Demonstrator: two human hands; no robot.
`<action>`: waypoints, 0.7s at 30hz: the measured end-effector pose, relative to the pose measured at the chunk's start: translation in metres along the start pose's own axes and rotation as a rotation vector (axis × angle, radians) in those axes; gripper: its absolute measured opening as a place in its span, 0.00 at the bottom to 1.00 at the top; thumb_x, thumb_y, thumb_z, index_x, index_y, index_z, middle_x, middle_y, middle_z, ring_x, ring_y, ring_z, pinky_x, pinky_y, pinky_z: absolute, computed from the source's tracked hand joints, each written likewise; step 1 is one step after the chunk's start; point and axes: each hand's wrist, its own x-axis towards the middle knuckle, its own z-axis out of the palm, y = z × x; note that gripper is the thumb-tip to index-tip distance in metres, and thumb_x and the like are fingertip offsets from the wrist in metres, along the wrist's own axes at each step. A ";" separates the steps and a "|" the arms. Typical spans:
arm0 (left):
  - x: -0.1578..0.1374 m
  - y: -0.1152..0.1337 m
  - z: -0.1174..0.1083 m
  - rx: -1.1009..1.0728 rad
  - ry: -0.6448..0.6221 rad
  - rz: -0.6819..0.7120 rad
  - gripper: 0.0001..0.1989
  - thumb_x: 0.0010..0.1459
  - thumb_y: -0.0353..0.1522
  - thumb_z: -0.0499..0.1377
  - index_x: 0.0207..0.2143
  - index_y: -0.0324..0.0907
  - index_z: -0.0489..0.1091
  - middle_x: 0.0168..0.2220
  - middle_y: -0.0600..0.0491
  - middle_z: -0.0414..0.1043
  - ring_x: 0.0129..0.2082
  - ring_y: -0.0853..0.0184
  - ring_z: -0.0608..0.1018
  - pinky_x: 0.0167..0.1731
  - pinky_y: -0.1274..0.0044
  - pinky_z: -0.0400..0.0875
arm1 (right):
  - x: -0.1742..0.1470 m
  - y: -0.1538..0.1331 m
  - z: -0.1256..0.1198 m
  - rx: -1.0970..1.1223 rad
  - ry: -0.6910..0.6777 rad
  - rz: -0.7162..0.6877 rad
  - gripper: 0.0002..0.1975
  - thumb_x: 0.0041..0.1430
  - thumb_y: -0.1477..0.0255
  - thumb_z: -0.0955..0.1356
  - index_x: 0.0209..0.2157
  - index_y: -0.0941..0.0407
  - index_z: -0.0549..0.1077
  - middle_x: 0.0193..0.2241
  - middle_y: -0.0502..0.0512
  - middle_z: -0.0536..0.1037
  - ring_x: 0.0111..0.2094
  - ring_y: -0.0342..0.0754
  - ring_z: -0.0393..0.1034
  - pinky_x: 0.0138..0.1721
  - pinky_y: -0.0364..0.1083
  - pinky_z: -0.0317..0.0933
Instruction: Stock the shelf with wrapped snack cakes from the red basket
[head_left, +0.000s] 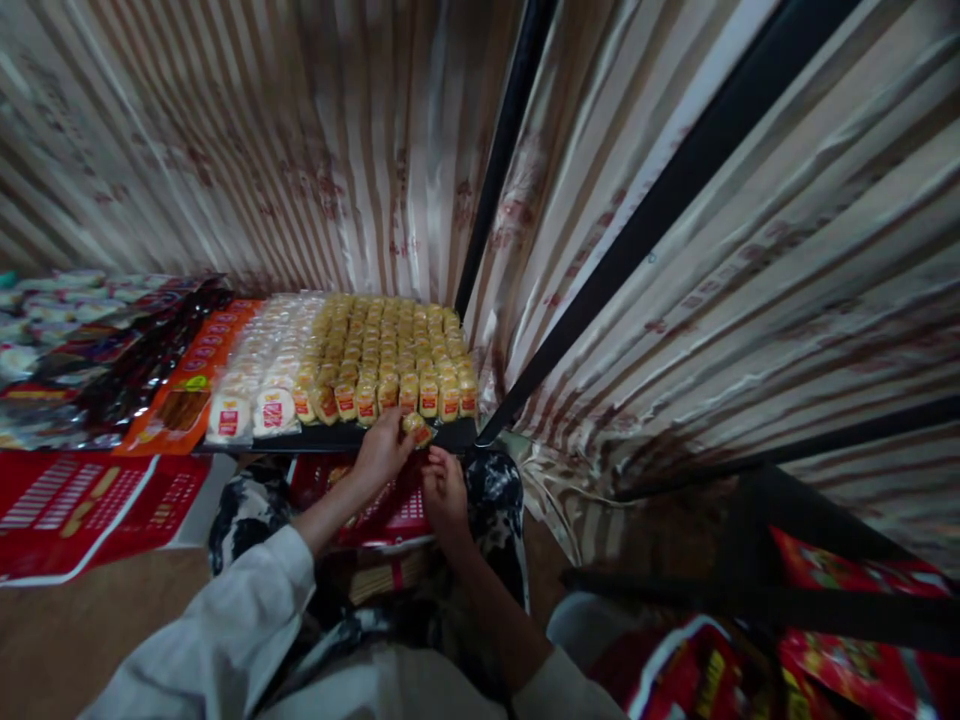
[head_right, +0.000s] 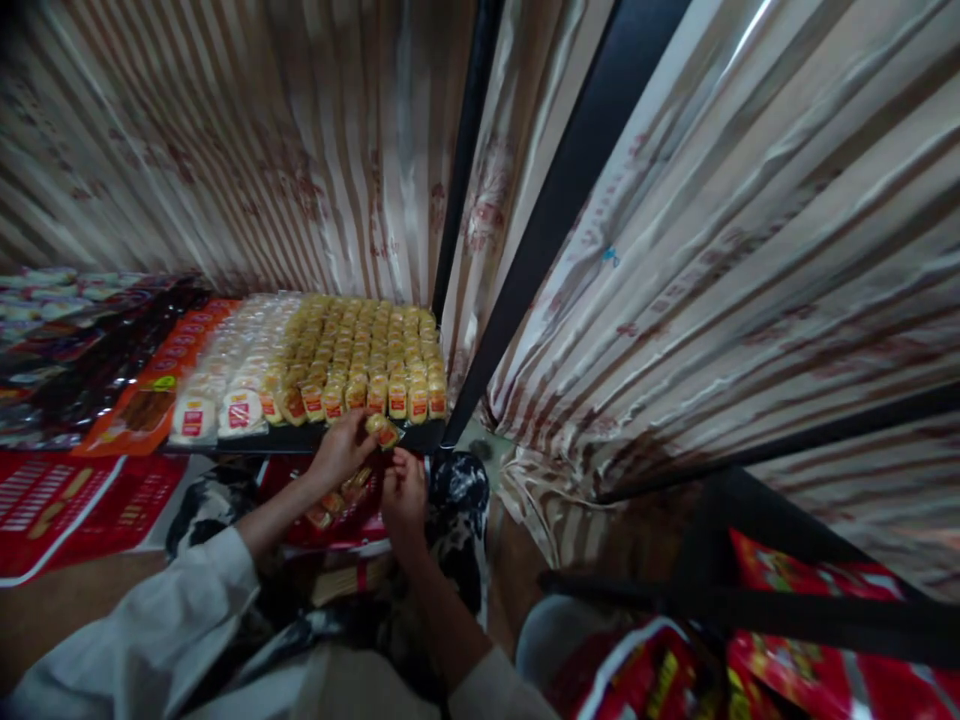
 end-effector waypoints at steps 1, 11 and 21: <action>0.005 0.003 0.002 0.028 -0.012 0.030 0.17 0.54 0.27 0.54 0.48 0.39 0.64 0.44 0.47 0.70 0.44 0.63 0.72 0.46 0.71 0.67 | 0.003 -0.004 -0.002 -0.027 0.001 -0.044 0.16 0.54 0.71 0.61 0.45 0.56 0.68 0.41 0.59 0.71 0.38 0.48 0.69 0.42 0.48 0.67; 0.034 0.025 0.008 0.150 -0.120 0.051 0.20 0.58 0.26 0.50 0.53 0.41 0.63 0.46 0.47 0.65 0.42 0.66 0.72 0.45 0.75 0.68 | 0.033 -0.017 0.001 -0.143 0.009 -0.206 0.23 0.53 0.78 0.59 0.51 0.55 0.68 0.49 0.60 0.68 0.49 0.50 0.65 0.54 0.51 0.60; 0.035 0.022 0.016 0.159 0.026 0.070 0.17 0.60 0.28 0.48 0.51 0.39 0.62 0.49 0.44 0.59 0.44 0.64 0.72 0.43 0.73 0.70 | 0.043 -0.010 0.004 -0.170 -0.001 -0.209 0.25 0.55 0.77 0.58 0.54 0.56 0.66 0.47 0.61 0.68 0.47 0.49 0.67 0.51 0.50 0.62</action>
